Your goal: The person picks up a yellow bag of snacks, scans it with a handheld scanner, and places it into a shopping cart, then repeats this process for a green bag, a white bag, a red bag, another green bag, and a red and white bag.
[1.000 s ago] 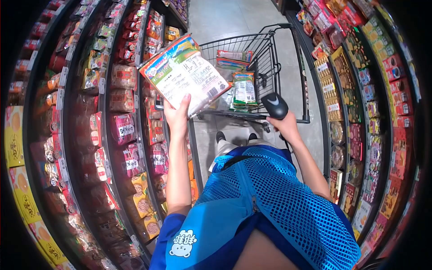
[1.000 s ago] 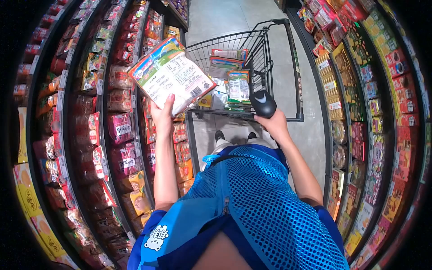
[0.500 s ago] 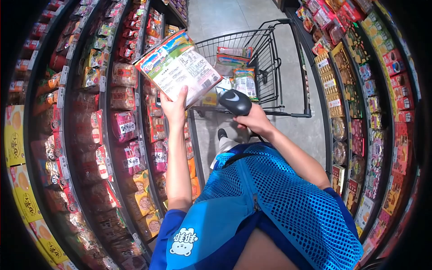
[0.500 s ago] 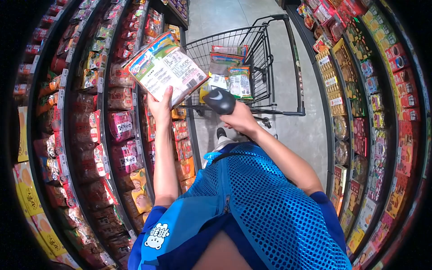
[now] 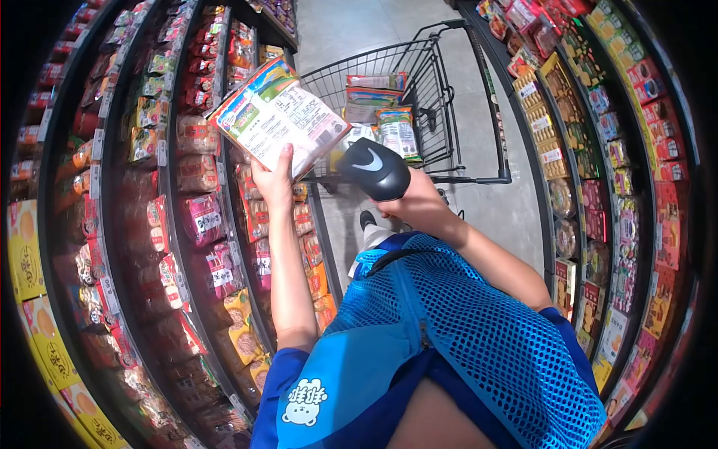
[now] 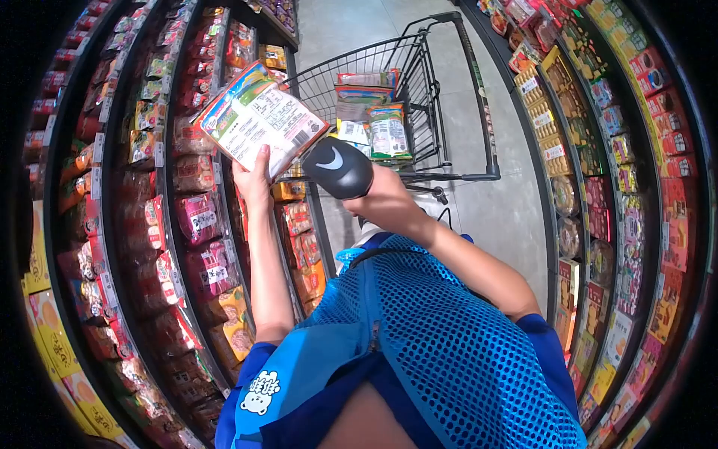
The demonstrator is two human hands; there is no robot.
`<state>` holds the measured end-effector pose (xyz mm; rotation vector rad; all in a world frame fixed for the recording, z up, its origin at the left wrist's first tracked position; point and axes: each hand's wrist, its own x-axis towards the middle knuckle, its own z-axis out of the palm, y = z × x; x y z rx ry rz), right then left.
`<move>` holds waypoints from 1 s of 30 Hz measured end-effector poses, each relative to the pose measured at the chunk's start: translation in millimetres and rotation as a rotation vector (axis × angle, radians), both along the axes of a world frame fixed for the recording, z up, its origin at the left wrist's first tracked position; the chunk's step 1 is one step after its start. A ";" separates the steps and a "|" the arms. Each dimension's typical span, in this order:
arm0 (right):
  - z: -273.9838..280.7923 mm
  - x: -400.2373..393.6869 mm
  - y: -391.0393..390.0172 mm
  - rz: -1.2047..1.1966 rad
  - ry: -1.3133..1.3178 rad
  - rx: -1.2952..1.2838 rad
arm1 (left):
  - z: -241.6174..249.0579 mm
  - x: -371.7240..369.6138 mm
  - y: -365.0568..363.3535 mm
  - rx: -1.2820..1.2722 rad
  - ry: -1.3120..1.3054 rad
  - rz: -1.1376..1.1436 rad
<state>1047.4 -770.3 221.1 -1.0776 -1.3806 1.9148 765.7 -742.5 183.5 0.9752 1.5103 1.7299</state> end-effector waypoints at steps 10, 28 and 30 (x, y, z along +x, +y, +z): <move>-71.6 72.0 -48.9 -0.255 -0.354 0.256 | -107.5 13.3 -2.0 -0.450 0.234 -0.150; -91.5 123.9 -97.0 -0.639 -0.649 -0.270 | -264.1 88.5 136.7 -0.838 0.299 -0.560; -92.0 126.2 -94.8 -0.616 -0.664 -0.282 | -282.5 83.6 135.5 -0.852 0.277 -0.607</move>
